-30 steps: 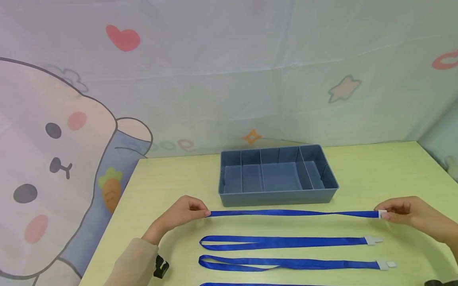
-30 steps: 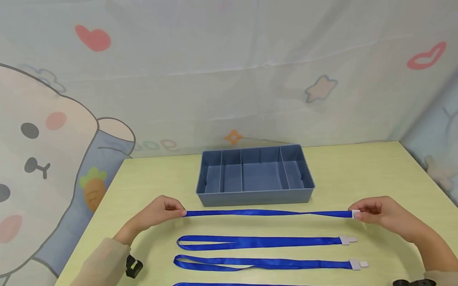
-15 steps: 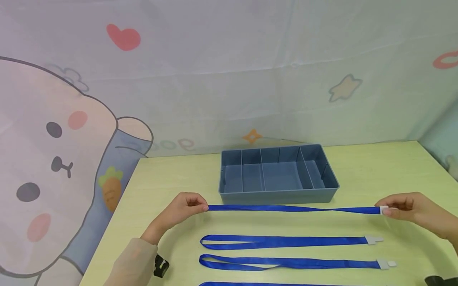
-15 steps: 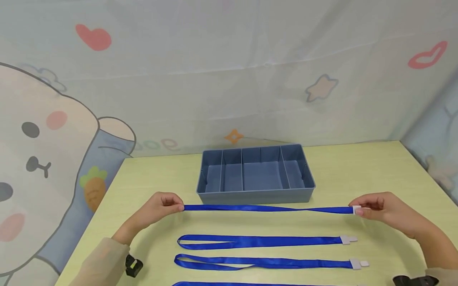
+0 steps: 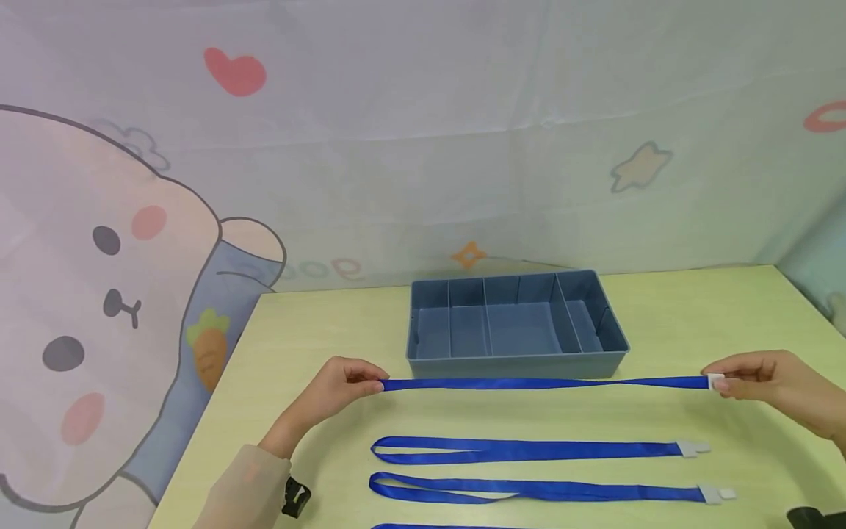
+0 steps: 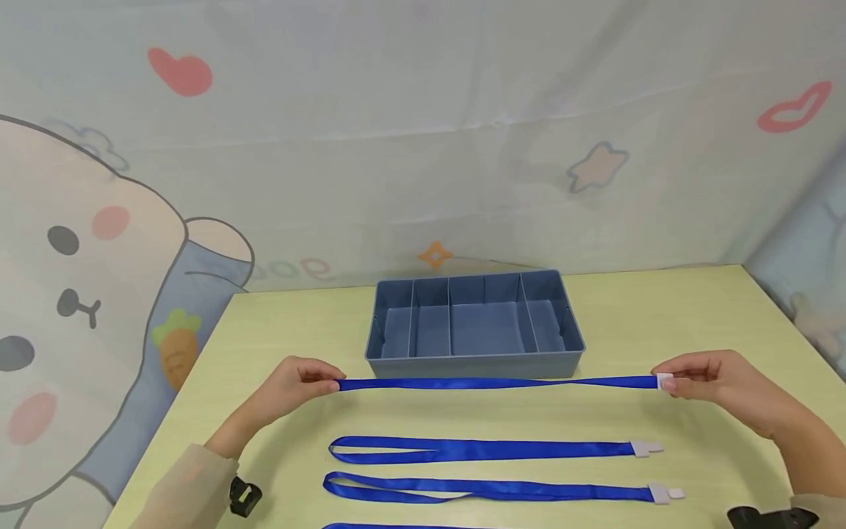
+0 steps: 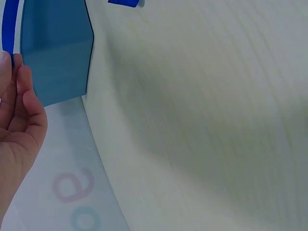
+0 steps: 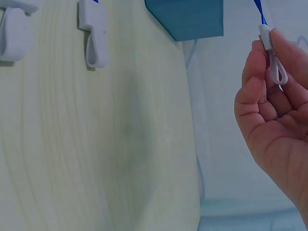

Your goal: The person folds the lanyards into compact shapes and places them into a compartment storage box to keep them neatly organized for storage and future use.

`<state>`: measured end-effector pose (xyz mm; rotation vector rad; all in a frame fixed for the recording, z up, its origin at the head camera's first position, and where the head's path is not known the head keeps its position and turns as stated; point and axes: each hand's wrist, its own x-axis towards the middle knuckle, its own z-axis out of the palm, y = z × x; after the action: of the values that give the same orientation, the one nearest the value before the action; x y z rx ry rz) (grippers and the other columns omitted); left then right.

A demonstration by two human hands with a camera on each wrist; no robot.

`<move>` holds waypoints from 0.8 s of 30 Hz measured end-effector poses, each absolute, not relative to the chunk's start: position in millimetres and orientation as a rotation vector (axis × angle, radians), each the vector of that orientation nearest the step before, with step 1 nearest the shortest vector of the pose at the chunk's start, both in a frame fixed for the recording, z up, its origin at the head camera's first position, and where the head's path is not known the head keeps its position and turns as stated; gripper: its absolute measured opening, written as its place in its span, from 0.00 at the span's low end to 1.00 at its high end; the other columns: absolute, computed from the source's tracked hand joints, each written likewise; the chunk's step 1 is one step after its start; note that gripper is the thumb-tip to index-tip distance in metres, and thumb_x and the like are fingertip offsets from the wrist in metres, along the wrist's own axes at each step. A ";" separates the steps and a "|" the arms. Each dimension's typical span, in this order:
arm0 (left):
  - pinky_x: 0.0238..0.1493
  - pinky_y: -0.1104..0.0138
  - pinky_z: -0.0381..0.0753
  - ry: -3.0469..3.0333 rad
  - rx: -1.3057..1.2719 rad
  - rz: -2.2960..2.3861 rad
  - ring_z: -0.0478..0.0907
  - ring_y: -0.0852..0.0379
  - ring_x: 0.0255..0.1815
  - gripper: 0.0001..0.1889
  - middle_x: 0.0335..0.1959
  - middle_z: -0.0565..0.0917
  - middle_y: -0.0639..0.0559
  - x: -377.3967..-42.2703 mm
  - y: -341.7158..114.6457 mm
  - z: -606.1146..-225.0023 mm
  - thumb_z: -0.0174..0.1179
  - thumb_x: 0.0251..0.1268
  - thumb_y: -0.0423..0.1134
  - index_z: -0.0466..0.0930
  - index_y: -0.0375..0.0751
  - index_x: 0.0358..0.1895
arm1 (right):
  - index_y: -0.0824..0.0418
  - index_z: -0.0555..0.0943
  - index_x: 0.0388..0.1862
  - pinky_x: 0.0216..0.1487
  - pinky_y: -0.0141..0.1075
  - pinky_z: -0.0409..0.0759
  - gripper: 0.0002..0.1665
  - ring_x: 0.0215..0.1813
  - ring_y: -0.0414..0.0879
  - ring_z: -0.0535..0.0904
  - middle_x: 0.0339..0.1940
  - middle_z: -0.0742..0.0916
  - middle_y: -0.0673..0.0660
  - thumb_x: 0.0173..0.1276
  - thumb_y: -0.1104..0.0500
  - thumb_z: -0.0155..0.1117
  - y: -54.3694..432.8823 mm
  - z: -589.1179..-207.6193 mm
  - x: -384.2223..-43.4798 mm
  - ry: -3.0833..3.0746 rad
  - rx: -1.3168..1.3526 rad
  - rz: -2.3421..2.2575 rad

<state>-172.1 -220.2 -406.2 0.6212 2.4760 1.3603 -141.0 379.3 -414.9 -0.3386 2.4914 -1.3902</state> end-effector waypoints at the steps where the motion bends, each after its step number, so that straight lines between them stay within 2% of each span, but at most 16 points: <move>1: 0.39 0.69 0.80 2.490 0.623 1.349 0.79 0.50 0.35 0.08 0.36 0.84 0.48 -171.5 -220.0 -405.6 0.61 0.61 0.33 0.84 0.35 0.42 | 0.61 0.83 0.44 0.35 0.29 0.79 0.11 0.37 0.37 0.81 0.37 0.85 0.40 0.69 0.67 0.55 379.8 -413.9 -141.4 2.485 -0.343 -1.403; 5: 0.37 0.69 0.79 2.513 0.623 1.338 0.78 0.47 0.34 0.05 0.35 0.83 0.45 -170.4 -219.2 -404.1 0.61 0.61 0.33 0.83 0.38 0.39 | 0.57 0.84 0.42 0.34 0.30 0.79 0.11 0.34 0.41 0.80 0.33 0.86 0.45 0.69 0.67 0.55 378.7 -410.0 -141.9 2.505 -0.277 -1.396; 9: 0.35 0.66 0.78 2.513 0.599 1.351 0.75 0.45 0.33 0.05 0.36 0.82 0.40 -169.5 -218.3 -402.2 0.59 0.63 0.35 0.82 0.39 0.38 | 0.63 0.83 0.43 0.34 0.30 0.77 0.09 0.34 0.43 0.79 0.32 0.85 0.46 0.69 0.65 0.56 375.2 -407.0 -141.2 2.536 -0.198 -1.366; 16: 0.43 0.61 0.78 2.489 0.501 1.405 0.76 0.44 0.40 0.07 0.39 0.82 0.43 -164.0 -219.5 -394.7 0.59 0.65 0.40 0.82 0.41 0.40 | 0.68 0.81 0.46 0.35 0.29 0.78 0.12 0.36 0.42 0.80 0.35 0.85 0.42 0.68 0.62 0.58 375.5 -399.2 -142.1 2.576 -0.153 -1.332; 20: 0.48 0.52 0.77 2.452 0.484 1.469 0.79 0.46 0.39 0.08 0.38 0.82 0.39 -161.5 -219.8 -390.3 0.58 0.65 0.40 0.81 0.38 0.40 | 0.65 0.82 0.45 0.34 0.30 0.78 0.11 0.35 0.42 0.79 0.35 0.85 0.40 0.68 0.61 0.58 376.3 -395.1 -144.3 2.582 -0.121 -1.338; 24: 0.49 0.49 0.76 2.437 0.440 1.524 0.80 0.46 0.38 0.09 0.35 0.83 0.42 -160.7 -217.7 -386.1 0.59 0.65 0.39 0.81 0.36 0.41 | 0.63 0.83 0.44 0.33 0.31 0.76 0.11 0.33 0.44 0.77 0.33 0.84 0.42 0.68 0.60 0.58 374.7 -391.4 -144.2 2.611 -0.102 -1.295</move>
<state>-160.7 -217.7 -386.1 0.4398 2.4368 1.5245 -144.2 374.7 -391.4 -0.1015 2.6106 -1.2953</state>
